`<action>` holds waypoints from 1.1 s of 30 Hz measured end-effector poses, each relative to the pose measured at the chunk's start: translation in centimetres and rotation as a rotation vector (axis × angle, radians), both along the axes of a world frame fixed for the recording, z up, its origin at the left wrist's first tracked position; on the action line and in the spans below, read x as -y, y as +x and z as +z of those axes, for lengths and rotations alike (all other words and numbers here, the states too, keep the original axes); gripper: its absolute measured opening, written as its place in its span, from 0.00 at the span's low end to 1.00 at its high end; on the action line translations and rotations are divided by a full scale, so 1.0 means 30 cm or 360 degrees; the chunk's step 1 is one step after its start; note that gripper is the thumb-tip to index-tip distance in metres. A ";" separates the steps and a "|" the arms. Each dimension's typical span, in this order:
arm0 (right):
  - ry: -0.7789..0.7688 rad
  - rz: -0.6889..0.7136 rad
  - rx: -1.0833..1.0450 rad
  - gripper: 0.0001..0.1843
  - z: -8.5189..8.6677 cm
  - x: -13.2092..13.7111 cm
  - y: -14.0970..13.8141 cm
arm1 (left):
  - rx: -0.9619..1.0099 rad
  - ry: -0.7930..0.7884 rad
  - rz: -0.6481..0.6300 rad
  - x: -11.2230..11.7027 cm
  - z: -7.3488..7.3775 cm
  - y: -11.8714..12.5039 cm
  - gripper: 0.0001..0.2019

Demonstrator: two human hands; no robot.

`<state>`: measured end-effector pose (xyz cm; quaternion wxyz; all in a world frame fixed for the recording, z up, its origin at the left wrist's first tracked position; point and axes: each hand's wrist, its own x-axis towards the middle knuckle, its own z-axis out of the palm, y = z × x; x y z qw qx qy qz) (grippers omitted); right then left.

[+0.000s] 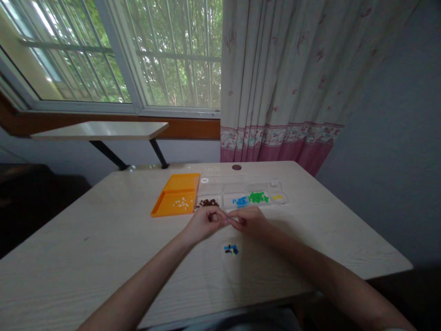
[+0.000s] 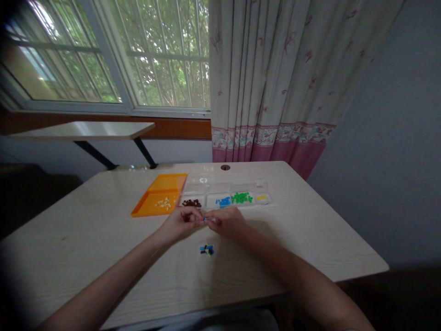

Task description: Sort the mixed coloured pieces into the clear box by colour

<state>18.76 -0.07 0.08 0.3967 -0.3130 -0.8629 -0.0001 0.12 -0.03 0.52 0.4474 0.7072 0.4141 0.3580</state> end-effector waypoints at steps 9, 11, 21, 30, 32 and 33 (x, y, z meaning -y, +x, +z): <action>0.0299 -0.0365 -0.0261 0.10 0.041 -0.052 0.087 | -0.0355 -0.0188 -0.0776 0.020 0.040 -0.048 0.13; 0.0291 -0.0397 -0.0271 0.11 0.051 -0.058 0.101 | -0.0436 -0.0125 -0.0855 0.026 0.038 -0.048 0.13; 0.0294 -0.0393 -0.0262 0.11 0.038 -0.077 0.114 | -0.0676 0.0111 -0.0958 0.023 0.020 -0.034 0.09; -0.0095 -0.0621 -0.0111 0.15 0.013 -0.125 0.144 | -0.0446 -0.0114 -0.0798 0.019 0.020 -0.030 0.13; -0.0212 -0.0691 -0.0044 0.15 0.004 -0.135 0.149 | -0.0339 -0.0175 -0.0668 0.015 0.019 -0.024 0.14; -0.0257 -0.0712 -0.0014 0.16 0.000 -0.139 0.150 | -0.0287 -0.0172 -0.0595 0.013 0.019 -0.021 0.15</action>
